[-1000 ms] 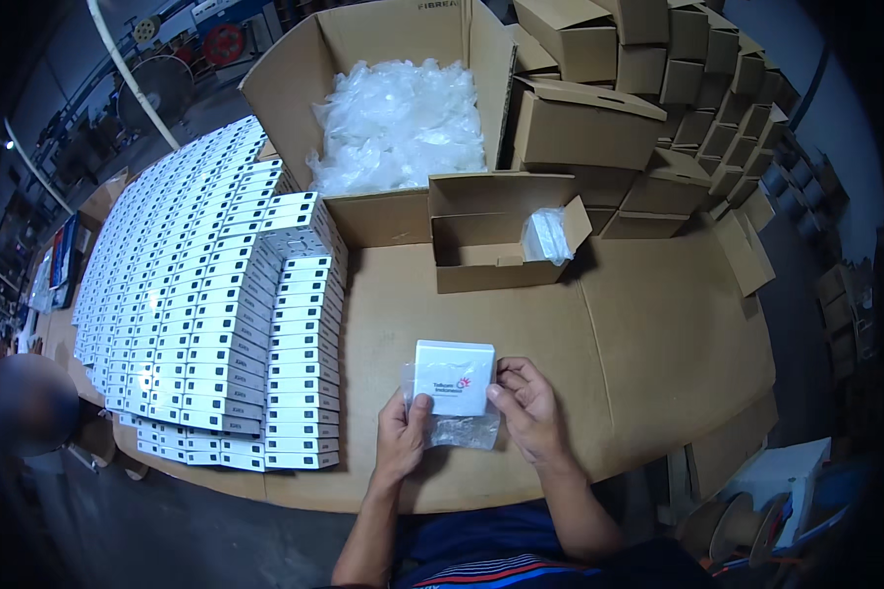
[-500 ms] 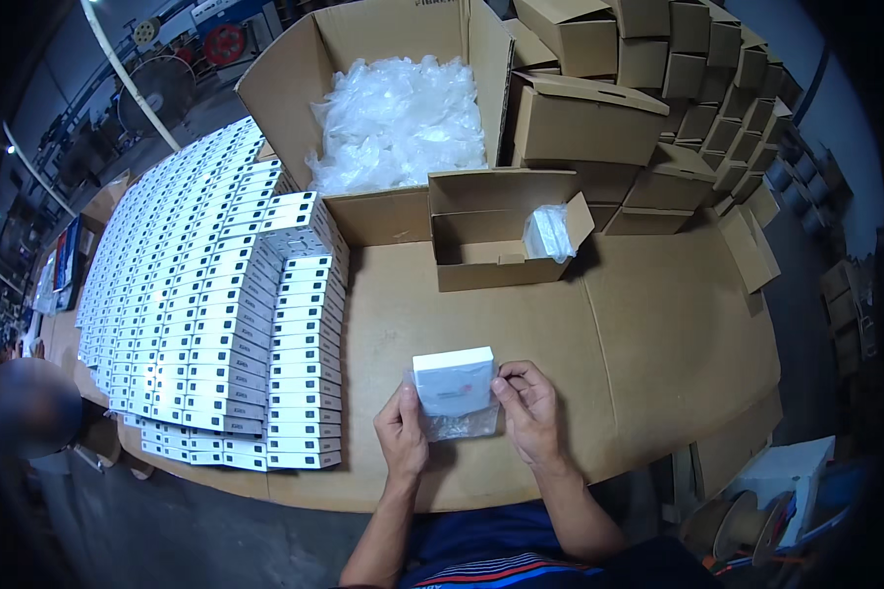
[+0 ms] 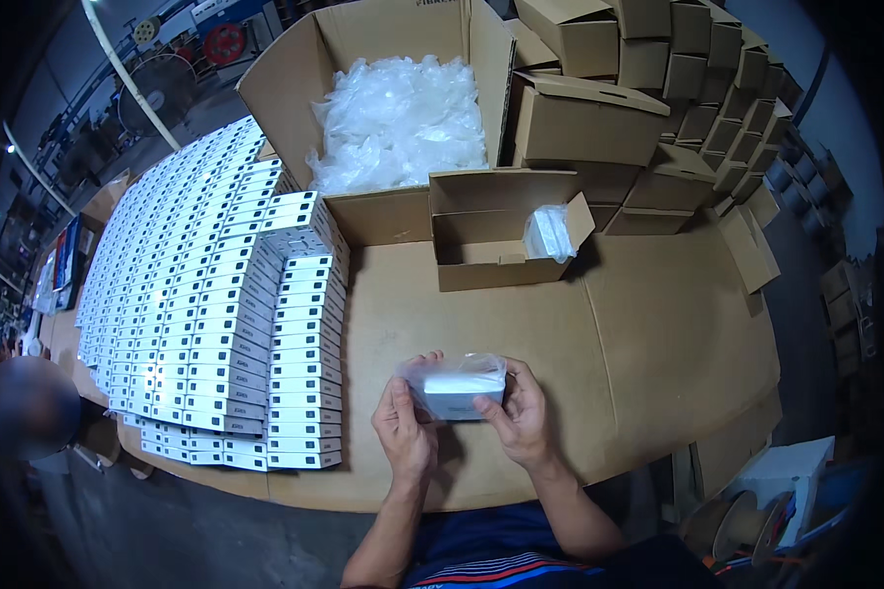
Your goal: Packing electronic components or hardware items from smaller individual boxes into larger cardboard shipping boxes.
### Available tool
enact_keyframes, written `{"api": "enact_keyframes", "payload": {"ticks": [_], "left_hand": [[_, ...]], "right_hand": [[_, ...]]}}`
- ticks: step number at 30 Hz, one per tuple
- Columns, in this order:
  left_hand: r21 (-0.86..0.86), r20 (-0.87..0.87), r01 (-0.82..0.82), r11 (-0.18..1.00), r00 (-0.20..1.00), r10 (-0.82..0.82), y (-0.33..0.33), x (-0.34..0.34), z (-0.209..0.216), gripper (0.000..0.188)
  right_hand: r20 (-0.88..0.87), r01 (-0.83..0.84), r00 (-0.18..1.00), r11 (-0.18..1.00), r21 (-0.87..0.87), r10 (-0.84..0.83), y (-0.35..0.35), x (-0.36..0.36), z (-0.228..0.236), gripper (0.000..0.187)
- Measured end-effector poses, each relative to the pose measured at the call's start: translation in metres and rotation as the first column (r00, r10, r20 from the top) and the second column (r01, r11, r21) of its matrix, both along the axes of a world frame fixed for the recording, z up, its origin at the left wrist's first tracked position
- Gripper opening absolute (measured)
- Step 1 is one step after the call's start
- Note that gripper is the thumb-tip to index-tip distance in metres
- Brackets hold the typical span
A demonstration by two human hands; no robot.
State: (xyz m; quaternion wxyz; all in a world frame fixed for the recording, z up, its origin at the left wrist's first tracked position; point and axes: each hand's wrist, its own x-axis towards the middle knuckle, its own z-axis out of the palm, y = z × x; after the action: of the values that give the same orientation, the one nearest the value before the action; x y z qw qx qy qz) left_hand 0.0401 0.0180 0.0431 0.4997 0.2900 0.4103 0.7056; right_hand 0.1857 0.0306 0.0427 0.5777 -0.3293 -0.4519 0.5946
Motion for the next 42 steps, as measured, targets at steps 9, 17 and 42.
{"api": "enact_keyframes", "payload": {"ticks": [9, 17, 42], "left_hand": [[-0.128, -0.078, 0.309, 0.942, 0.944, -0.321, -0.008, -0.009, 0.016, 0.035], [-0.165, -0.221, 0.191, 0.968, 0.949, -0.225, -0.006, -0.014, -0.012, 0.027], [0.261, -0.739, -0.086, 0.961, 0.623, 0.256, -0.006, -0.014, 0.026, 0.036]], "right_hand": [[0.055, -0.068, 0.996, 0.992, 0.103, 0.063, 0.003, 0.016, -0.007, 0.035], [0.059, 0.099, 0.993, 0.995, -0.002, -0.099, 0.007, 0.021, -0.005, 0.013], [0.586, -0.047, 0.785, 0.925, 0.378, -0.2, 0.029, 0.048, 0.017, 0.033]]}}
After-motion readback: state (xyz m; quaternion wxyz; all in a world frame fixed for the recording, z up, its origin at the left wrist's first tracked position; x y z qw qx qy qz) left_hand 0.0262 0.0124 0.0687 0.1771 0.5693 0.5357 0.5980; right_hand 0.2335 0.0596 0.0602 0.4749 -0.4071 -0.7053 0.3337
